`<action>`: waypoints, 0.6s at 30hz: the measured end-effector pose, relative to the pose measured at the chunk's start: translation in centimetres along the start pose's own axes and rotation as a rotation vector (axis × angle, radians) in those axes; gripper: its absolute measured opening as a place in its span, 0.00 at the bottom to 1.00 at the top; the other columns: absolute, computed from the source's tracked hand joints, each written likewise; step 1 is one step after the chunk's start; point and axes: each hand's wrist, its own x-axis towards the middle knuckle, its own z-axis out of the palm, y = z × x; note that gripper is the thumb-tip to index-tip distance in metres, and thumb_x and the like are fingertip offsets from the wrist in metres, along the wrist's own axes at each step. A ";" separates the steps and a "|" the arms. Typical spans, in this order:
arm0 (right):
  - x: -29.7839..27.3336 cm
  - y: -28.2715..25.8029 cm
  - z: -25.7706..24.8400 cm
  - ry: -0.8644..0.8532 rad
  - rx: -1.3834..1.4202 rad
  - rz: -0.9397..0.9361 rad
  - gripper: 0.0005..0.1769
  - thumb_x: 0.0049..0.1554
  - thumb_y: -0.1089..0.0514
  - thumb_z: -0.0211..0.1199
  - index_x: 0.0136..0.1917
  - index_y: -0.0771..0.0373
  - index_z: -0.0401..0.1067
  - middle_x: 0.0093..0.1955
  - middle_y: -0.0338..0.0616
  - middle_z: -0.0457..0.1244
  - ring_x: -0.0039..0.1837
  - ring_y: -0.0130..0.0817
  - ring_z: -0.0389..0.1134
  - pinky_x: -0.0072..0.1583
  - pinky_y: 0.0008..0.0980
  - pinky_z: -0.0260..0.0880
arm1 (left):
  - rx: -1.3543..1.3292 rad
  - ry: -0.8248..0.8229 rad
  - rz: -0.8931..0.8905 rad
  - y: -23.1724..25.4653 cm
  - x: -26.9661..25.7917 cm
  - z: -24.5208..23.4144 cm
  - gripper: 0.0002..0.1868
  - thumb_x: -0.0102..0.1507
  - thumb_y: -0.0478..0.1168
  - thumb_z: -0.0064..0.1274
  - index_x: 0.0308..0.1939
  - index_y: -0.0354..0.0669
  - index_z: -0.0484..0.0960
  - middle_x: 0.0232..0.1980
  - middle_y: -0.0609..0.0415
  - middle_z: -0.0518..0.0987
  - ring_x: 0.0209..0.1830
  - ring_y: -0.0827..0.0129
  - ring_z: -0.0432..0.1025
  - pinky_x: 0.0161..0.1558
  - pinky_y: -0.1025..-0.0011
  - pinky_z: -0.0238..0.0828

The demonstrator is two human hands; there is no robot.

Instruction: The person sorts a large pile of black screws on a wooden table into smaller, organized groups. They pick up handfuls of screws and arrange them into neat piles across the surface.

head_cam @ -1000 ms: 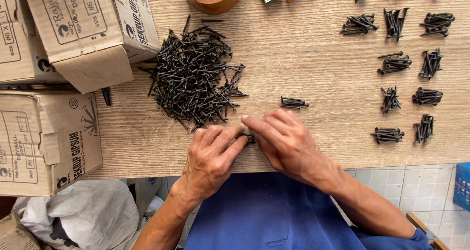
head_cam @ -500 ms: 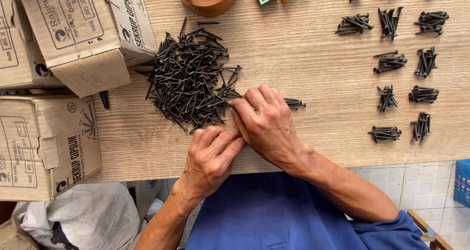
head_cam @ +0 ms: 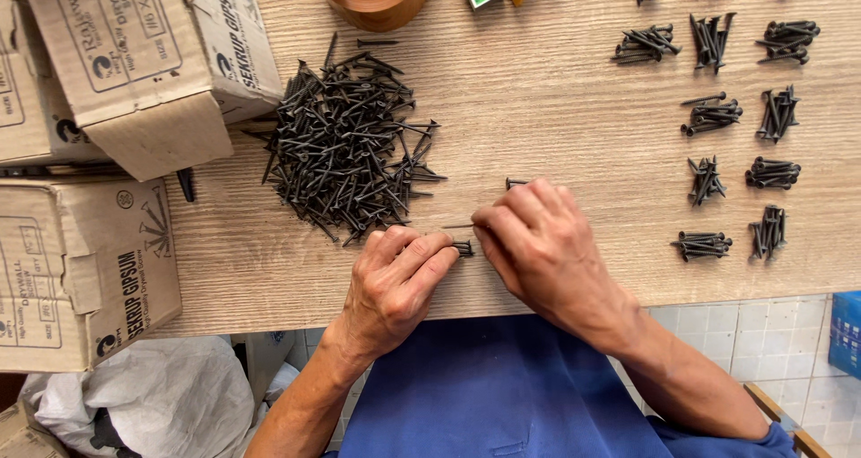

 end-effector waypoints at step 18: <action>-2.8 4.3 -1.7 0.187 -0.020 0.117 0.05 0.63 0.64 0.71 0.54 0.60 0.82 0.46 0.44 0.64 0.49 0.45 0.66 0.55 0.44 0.71 | -0.036 -0.014 0.059 1.3 3.2 2.4 0.10 0.75 0.35 0.47 0.44 0.42 0.85 0.41 0.51 0.79 0.40 0.57 0.74 0.45 0.64 0.69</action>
